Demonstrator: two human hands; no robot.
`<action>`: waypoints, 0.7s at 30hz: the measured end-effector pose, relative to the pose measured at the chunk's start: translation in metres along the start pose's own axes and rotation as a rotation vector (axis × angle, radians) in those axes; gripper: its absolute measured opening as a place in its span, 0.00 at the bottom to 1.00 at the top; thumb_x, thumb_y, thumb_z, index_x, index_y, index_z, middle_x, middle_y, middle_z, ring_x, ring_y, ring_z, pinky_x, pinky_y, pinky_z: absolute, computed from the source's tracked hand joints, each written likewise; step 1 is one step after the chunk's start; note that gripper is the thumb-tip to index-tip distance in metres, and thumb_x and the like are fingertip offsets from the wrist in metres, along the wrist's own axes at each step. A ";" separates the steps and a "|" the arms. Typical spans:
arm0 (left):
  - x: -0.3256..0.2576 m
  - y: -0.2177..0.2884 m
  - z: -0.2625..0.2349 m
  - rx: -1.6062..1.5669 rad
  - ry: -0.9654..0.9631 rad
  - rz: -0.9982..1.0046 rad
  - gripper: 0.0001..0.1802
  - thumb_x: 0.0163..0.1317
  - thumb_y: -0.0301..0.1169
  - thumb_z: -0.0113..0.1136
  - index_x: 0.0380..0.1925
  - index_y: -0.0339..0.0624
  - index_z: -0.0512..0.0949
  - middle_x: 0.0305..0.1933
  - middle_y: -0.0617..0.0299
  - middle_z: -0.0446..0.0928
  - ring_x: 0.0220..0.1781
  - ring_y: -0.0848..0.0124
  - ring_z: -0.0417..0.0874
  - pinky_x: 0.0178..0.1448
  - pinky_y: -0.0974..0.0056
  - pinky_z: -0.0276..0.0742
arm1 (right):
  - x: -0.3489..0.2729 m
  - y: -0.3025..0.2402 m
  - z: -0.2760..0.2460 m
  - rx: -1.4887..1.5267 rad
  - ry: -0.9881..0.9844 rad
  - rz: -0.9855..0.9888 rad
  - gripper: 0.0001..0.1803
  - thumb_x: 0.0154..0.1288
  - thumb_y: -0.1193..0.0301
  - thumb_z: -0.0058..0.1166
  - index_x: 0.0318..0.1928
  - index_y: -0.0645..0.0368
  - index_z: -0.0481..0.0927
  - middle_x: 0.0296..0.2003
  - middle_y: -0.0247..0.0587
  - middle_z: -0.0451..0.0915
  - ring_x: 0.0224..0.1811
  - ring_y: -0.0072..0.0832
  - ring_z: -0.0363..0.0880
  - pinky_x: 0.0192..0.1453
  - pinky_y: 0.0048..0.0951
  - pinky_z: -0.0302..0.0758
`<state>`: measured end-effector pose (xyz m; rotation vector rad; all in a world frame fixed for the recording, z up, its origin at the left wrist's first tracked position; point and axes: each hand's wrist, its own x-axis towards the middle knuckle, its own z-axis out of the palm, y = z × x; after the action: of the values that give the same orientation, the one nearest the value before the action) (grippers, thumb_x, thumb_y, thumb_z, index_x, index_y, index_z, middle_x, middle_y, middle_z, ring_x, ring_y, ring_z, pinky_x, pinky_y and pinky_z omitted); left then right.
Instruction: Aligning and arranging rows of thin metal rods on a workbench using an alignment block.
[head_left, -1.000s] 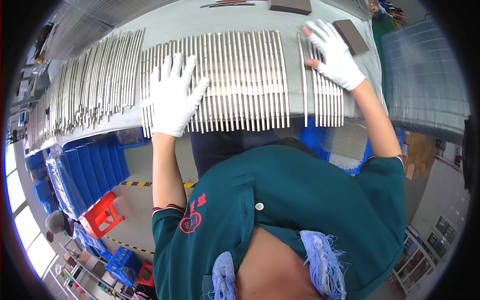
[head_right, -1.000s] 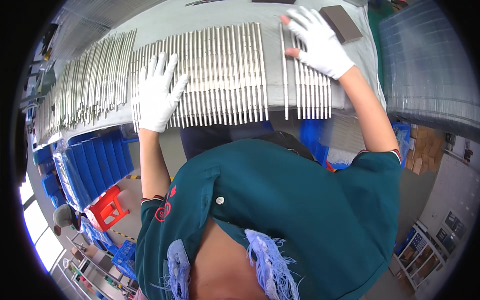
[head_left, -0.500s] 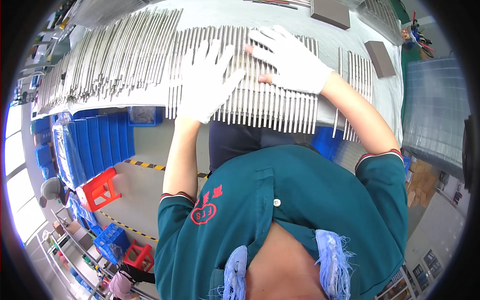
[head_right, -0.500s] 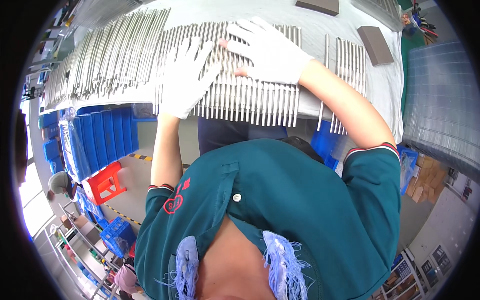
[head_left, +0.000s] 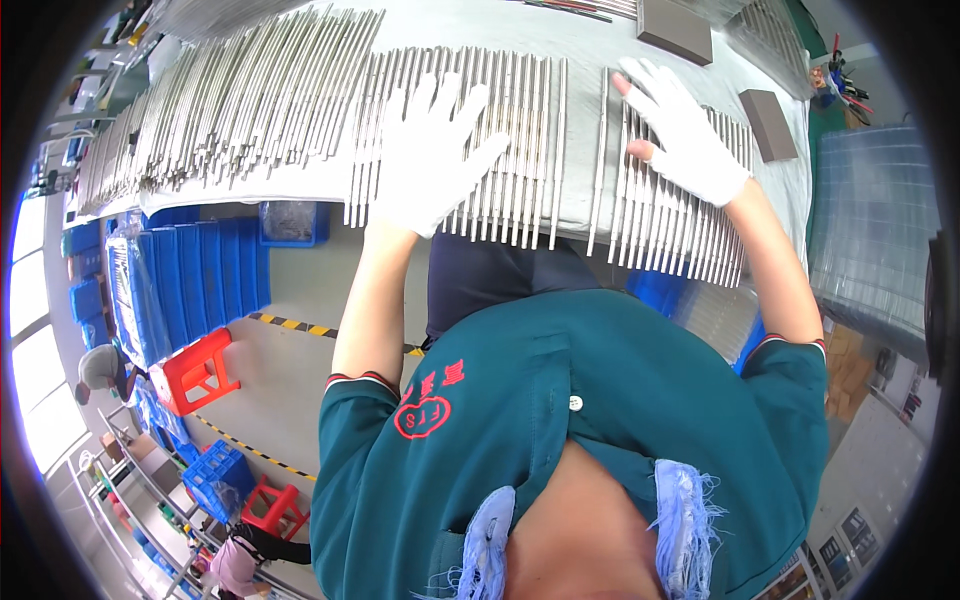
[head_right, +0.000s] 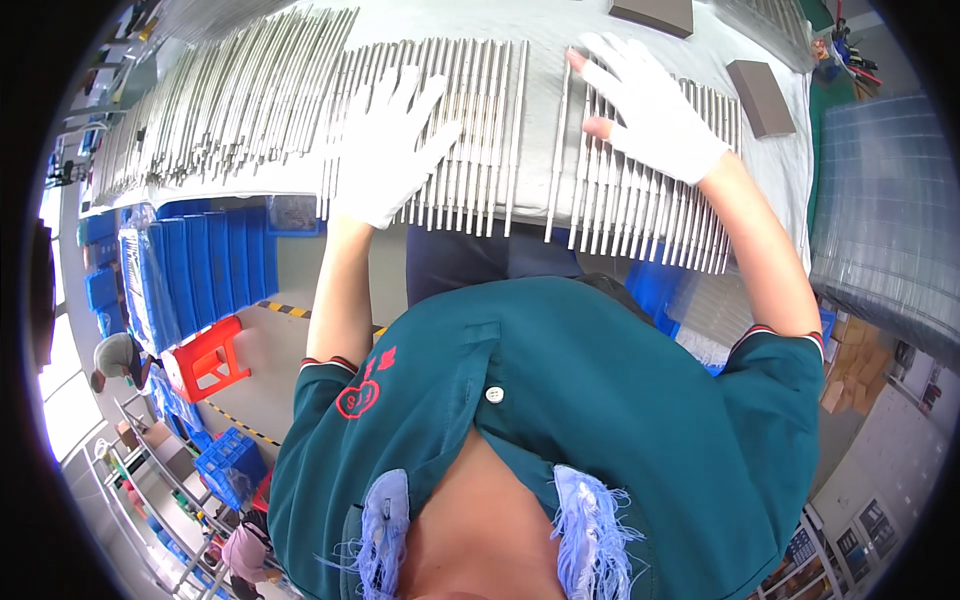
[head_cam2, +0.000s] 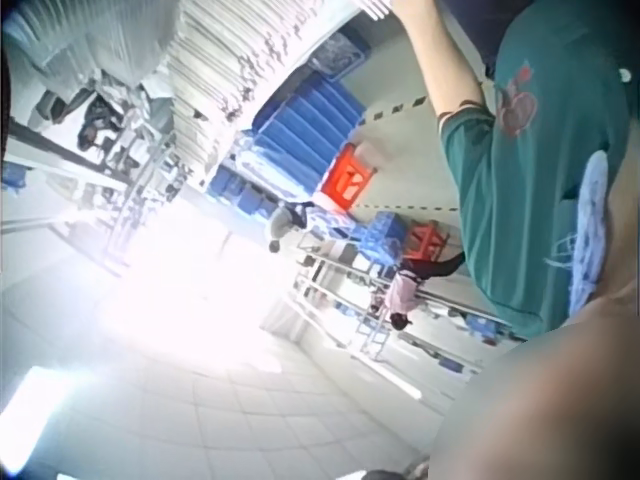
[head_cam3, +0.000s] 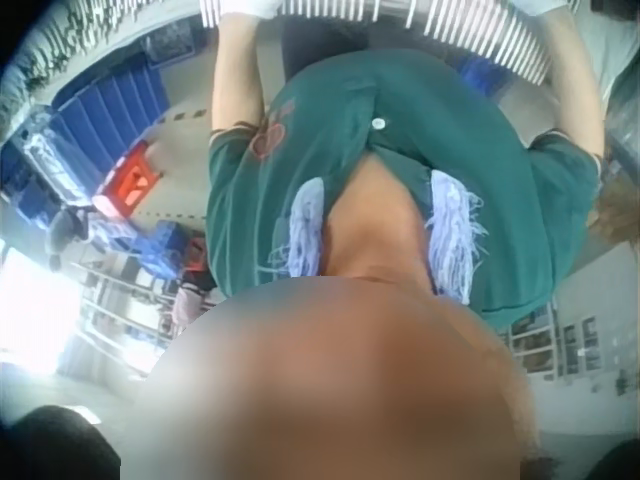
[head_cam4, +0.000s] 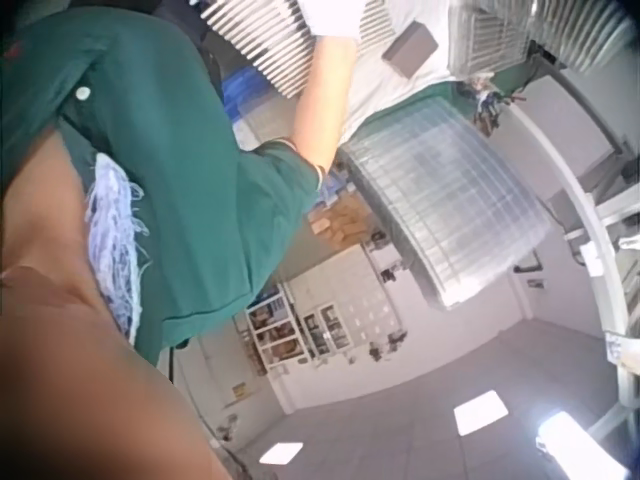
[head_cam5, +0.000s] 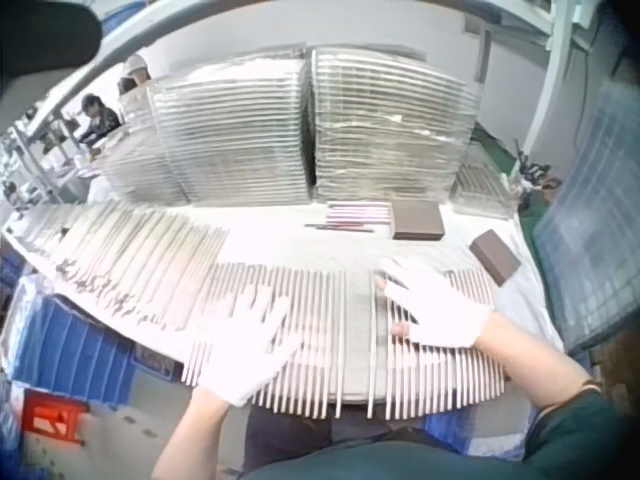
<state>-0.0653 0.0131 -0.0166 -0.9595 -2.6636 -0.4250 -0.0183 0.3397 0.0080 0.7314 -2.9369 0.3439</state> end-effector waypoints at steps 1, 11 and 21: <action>0.002 0.002 -0.003 0.011 0.003 0.008 0.33 0.65 0.55 0.55 0.61 0.44 0.76 0.66 0.43 0.72 0.71 0.48 0.66 0.77 0.43 0.50 | 0.009 -0.007 -0.002 0.005 0.044 -0.068 0.37 0.68 0.52 0.52 0.74 0.51 0.62 0.72 0.54 0.59 0.76 0.51 0.54 0.80 0.46 0.48; -0.029 -0.059 -0.023 -0.410 0.054 -0.144 0.24 0.70 0.35 0.55 0.63 0.39 0.73 0.65 0.49 0.74 0.69 0.55 0.71 0.72 0.56 0.65 | 0.145 -0.093 0.064 0.006 0.178 -0.313 0.41 0.70 0.40 0.43 0.74 0.54 0.61 0.71 0.56 0.60 0.75 0.49 0.54 0.79 0.44 0.49; -0.043 -0.077 -0.034 -1.446 0.243 -0.501 0.36 0.77 0.53 0.37 0.71 0.34 0.60 0.75 0.47 0.61 0.78 0.58 0.59 0.82 0.56 0.46 | 0.106 -0.066 0.045 -0.108 0.028 -0.278 0.38 0.70 0.44 0.46 0.73 0.51 0.63 0.72 0.53 0.60 0.77 0.46 0.53 0.80 0.43 0.47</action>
<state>-0.0779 -0.0803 -0.0144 -0.3361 -2.0189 -2.5131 -0.0824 0.2238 -0.0076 1.0907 -2.7502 0.1677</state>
